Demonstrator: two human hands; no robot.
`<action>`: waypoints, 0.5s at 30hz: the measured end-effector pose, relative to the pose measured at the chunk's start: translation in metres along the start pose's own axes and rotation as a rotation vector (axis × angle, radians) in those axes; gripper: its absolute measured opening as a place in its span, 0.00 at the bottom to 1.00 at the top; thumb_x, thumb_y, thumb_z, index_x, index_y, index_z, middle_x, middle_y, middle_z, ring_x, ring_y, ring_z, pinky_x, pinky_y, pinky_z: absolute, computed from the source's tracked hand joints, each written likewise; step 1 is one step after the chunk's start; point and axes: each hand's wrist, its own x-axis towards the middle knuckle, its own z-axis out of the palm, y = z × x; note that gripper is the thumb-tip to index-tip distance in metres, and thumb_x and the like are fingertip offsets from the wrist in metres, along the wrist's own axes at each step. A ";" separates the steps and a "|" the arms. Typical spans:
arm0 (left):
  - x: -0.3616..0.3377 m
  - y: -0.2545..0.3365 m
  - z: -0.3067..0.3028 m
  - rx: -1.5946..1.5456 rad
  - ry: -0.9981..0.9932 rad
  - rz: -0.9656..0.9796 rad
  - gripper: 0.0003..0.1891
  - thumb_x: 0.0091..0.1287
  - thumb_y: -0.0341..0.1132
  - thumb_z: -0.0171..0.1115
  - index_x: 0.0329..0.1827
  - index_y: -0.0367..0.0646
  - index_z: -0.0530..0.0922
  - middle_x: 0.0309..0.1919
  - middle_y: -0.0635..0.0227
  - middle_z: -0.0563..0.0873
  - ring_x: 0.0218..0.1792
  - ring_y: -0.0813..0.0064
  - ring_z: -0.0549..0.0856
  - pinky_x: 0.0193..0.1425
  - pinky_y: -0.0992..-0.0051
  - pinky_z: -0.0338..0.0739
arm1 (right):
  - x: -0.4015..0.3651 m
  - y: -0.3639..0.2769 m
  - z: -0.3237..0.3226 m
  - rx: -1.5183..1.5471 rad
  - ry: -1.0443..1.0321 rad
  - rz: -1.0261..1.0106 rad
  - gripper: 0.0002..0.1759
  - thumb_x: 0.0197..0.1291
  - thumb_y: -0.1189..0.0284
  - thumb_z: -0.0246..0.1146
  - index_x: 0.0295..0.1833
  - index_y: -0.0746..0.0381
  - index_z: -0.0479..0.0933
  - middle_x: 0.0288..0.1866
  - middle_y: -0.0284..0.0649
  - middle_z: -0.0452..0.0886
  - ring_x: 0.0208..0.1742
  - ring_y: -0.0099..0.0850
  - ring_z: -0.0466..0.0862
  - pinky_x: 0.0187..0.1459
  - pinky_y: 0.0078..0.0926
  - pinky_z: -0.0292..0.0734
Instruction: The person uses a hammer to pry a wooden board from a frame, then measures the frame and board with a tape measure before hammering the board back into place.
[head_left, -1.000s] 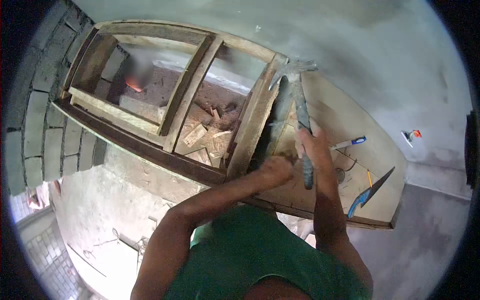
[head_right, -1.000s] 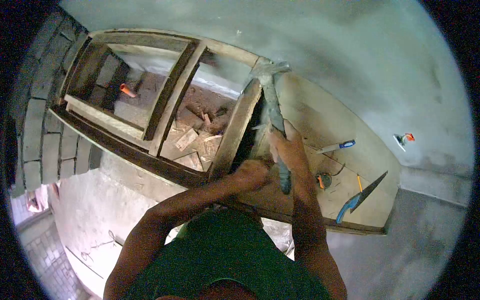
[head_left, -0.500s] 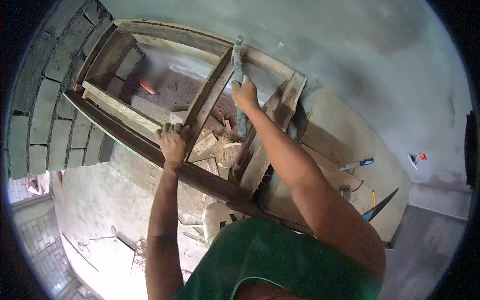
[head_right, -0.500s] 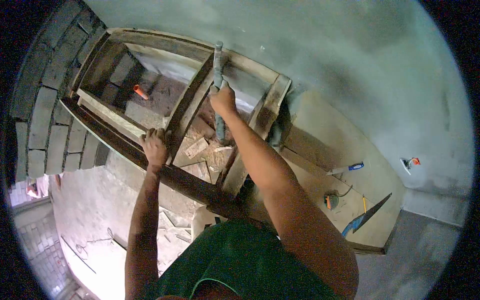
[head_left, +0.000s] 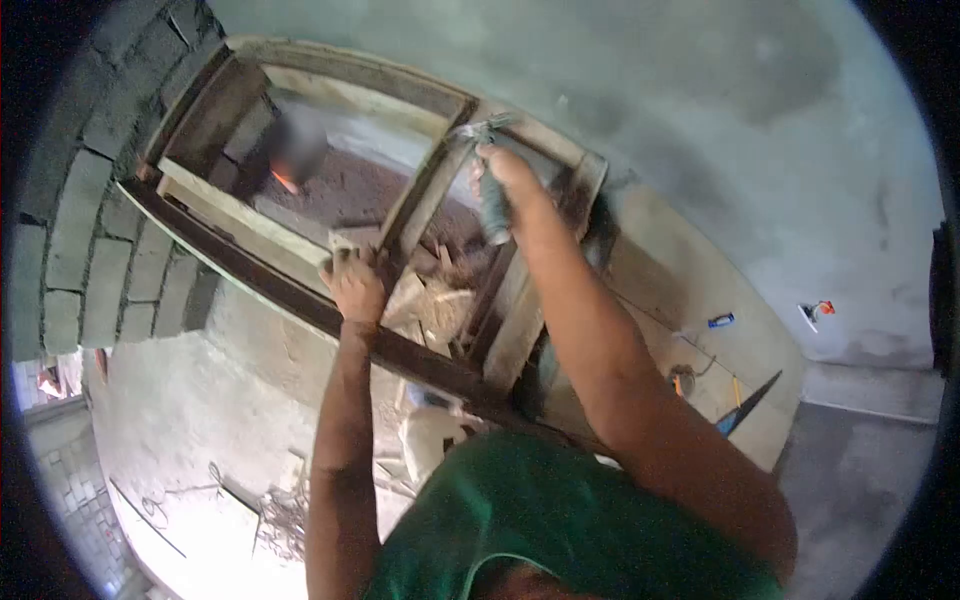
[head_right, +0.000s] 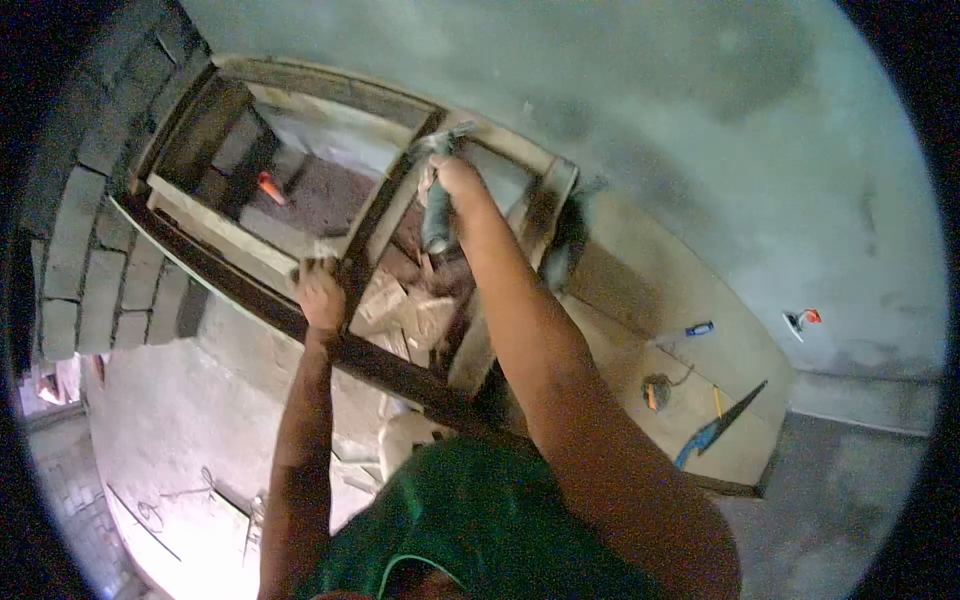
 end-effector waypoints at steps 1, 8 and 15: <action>-0.005 0.002 0.001 -0.029 0.049 0.001 0.12 0.65 0.43 0.60 0.39 0.44 0.82 0.36 0.64 0.85 0.47 0.60 0.80 0.58 0.53 0.64 | -0.026 -0.002 -0.006 0.241 -0.085 0.178 0.10 0.64 0.67 0.61 0.33 0.60 0.73 0.19 0.34 0.72 0.17 0.28 0.73 0.19 0.29 0.70; 0.004 0.007 -0.010 -0.069 -0.137 -0.116 0.11 0.65 0.42 0.60 0.37 0.45 0.83 0.36 0.64 0.85 0.49 0.61 0.79 0.61 0.53 0.62 | 0.000 0.031 -0.040 -0.965 0.420 -0.713 0.18 0.60 0.65 0.63 0.44 0.71 0.76 0.33 0.57 0.83 0.36 0.55 0.84 0.39 0.48 0.79; 0.013 0.011 -0.017 -0.079 -0.254 -0.164 0.10 0.65 0.43 0.61 0.37 0.47 0.83 0.36 0.66 0.85 0.50 0.62 0.78 0.61 0.55 0.61 | 0.071 0.039 -0.015 -1.157 0.491 -0.682 0.20 0.59 0.64 0.63 0.48 0.71 0.74 0.39 0.61 0.83 0.45 0.57 0.84 0.47 0.49 0.77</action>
